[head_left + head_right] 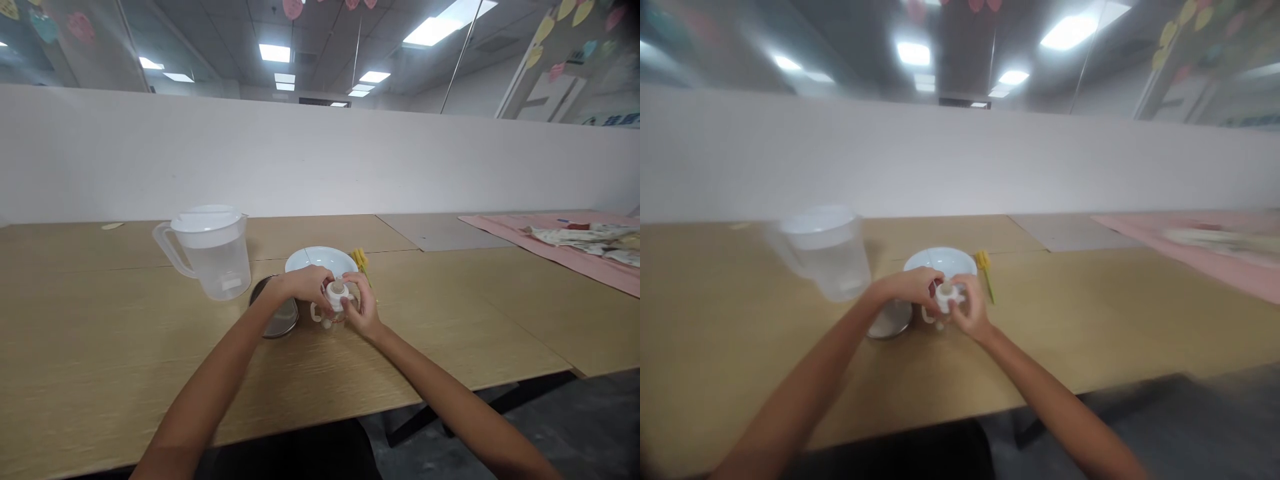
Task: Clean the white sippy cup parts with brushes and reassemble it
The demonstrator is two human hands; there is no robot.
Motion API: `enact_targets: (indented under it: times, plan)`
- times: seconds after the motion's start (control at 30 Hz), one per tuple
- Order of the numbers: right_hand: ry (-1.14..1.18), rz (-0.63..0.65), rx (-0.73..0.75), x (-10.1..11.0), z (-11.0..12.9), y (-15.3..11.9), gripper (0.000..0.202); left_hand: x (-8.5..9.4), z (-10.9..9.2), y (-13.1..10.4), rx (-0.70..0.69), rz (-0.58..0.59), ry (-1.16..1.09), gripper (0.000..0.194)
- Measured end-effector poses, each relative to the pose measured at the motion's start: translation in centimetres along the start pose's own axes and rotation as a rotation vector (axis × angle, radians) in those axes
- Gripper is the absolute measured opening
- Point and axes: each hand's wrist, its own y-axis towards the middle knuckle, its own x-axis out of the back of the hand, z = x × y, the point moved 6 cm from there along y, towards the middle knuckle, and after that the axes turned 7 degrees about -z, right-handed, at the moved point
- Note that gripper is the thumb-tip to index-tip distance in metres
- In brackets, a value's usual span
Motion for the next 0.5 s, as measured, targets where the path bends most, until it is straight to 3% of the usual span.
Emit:
enact_targets:
  times: [0.17,0.27,0.43,0.5]
  plan:
    - [-0.093,-0.115,0.057,0.4,-0.3,-1.3,0.024,0.1,-0.2,-0.1,-0.008,0.007,0.075,0.038]
    - [-0.044,-0.120,0.117,0.6,-0.4,-2.1,0.021,0.1,-0.2,-0.3,-0.012,0.002,0.111,0.041]
    - [-0.069,-0.035,0.197,0.5,0.3,-2.4,0.013,0.5,-0.9,-0.8,-0.071,-0.055,0.099,0.070]
    - [-0.043,-0.055,0.172,0.5,0.4,-2.4,0.008,0.8,-1.1,-0.8,-0.074,-0.100,0.045,0.078]
